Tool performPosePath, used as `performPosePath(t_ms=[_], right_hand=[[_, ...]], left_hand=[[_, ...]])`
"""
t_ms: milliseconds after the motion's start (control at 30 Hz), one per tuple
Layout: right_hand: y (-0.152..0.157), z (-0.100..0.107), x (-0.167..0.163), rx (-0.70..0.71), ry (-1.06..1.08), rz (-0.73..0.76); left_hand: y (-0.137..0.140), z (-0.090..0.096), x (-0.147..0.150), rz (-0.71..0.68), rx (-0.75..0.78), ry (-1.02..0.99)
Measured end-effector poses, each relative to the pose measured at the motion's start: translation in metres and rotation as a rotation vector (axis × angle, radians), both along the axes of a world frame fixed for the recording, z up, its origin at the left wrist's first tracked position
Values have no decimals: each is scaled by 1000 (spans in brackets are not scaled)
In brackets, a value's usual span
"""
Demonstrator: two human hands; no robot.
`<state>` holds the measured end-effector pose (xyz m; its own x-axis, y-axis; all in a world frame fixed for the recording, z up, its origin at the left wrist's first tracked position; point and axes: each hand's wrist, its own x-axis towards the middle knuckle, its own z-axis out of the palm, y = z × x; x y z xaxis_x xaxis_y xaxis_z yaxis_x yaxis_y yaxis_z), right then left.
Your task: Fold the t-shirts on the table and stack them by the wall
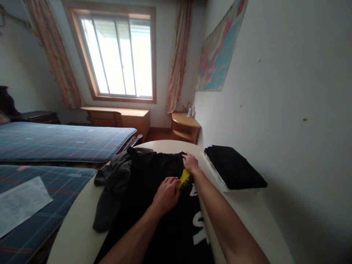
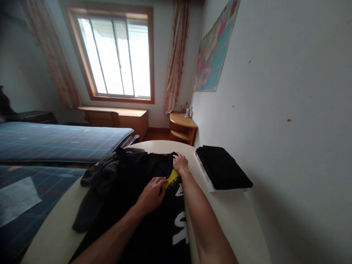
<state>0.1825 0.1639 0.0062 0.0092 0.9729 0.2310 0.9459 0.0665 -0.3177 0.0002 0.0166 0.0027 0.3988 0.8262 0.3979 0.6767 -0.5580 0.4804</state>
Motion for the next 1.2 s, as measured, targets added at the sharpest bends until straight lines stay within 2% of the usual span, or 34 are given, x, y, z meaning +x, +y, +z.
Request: performPosePath(t_ms=[133,333,433,533,667,767,833,900,1000,1100,1200], right_hand=[[-20,10,-14,23,-6,93],[-55,-7,-28,-72,-36,233],[-67,-13,-27,-82,-16,244],[-71,-12,-26,-69,18,236],[-73,-10,-26,-54,39,234],[-75,-9,-28,-29,58,232],[-78,-8,-28,3,75,231],[-82,-4,-28,45,91,227],[-91,2,-25,127,147,242],[-102,7,-19,179,253,358],[-113,9,-12,141,289,495]], left_hand=[[-1,1,0,7,-6,-5],[3,-2,-1,11,4,-43],[3,0,-3,41,-9,-57],[-6,7,-8,44,-29,28],[-32,21,-20,-86,-53,158],[-51,26,-31,-254,-57,171],[-60,26,-34,-294,-54,155],[-65,25,-34,-256,-60,148],[-71,22,-25,-115,-66,165],[-75,20,-14,11,-68,182],[-77,18,-6,75,-83,183]])
